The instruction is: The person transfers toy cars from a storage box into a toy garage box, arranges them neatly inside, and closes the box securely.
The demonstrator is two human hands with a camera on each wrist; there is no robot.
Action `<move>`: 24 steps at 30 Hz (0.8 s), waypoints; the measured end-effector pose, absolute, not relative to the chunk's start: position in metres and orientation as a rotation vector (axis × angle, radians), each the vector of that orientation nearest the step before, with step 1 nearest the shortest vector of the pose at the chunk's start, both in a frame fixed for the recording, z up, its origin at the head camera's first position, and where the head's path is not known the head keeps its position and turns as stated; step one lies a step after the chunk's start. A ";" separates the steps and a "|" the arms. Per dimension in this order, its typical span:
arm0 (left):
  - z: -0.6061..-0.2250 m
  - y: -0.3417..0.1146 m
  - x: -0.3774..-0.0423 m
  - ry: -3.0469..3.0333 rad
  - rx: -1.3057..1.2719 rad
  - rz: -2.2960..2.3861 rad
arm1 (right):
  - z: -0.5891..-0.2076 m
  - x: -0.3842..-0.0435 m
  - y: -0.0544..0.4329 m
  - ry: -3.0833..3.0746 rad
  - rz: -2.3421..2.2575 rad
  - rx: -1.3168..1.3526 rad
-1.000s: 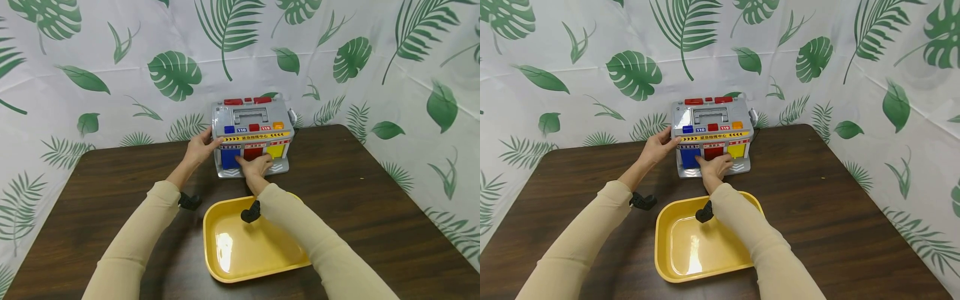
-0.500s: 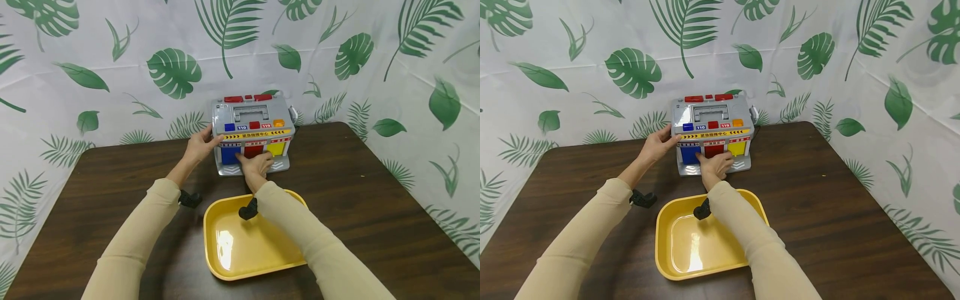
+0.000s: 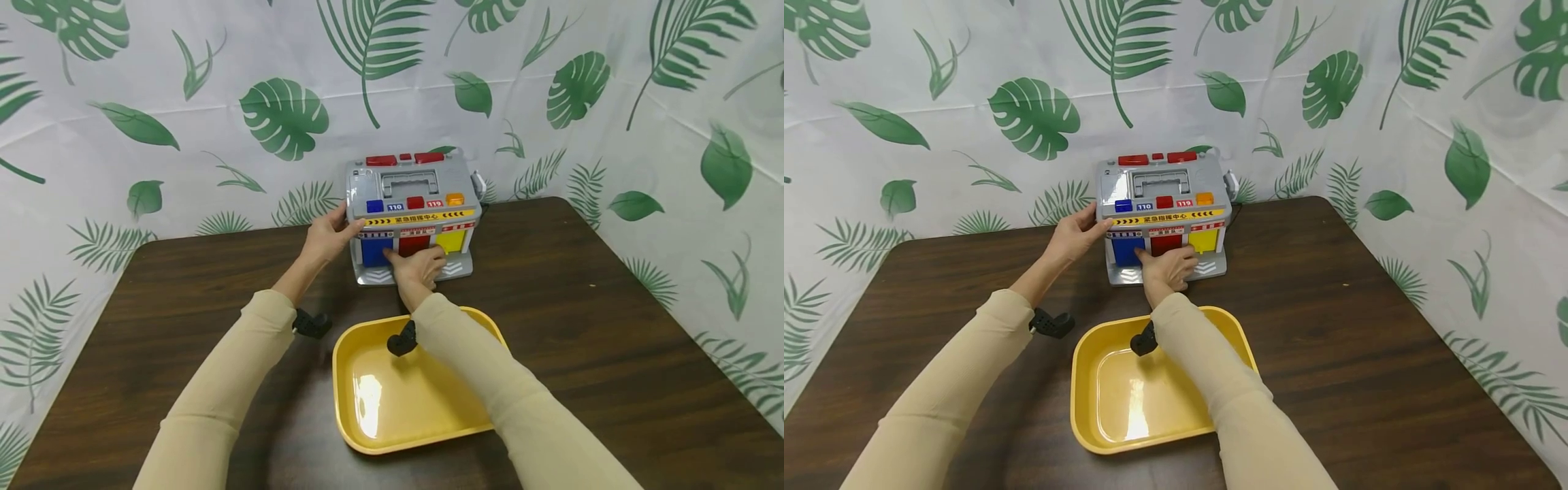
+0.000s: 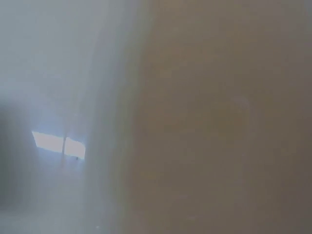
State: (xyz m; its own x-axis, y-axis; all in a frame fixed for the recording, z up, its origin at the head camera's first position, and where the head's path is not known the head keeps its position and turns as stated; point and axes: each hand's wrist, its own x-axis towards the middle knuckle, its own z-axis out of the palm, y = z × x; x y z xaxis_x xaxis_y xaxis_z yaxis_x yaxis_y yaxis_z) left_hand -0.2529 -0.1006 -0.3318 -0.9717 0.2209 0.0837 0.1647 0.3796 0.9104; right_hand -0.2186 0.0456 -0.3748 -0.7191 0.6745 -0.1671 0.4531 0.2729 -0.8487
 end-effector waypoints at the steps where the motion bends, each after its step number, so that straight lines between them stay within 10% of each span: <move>1: -0.331 -0.100 -0.253 2.567 0.351 1.682 | -0.375 -0.219 0.045 -2.314 1.419 -1.050; 24: -0.328 -0.098 -0.250 2.574 0.315 1.669 | -0.377 -0.225 0.041 -2.310 1.322 -1.126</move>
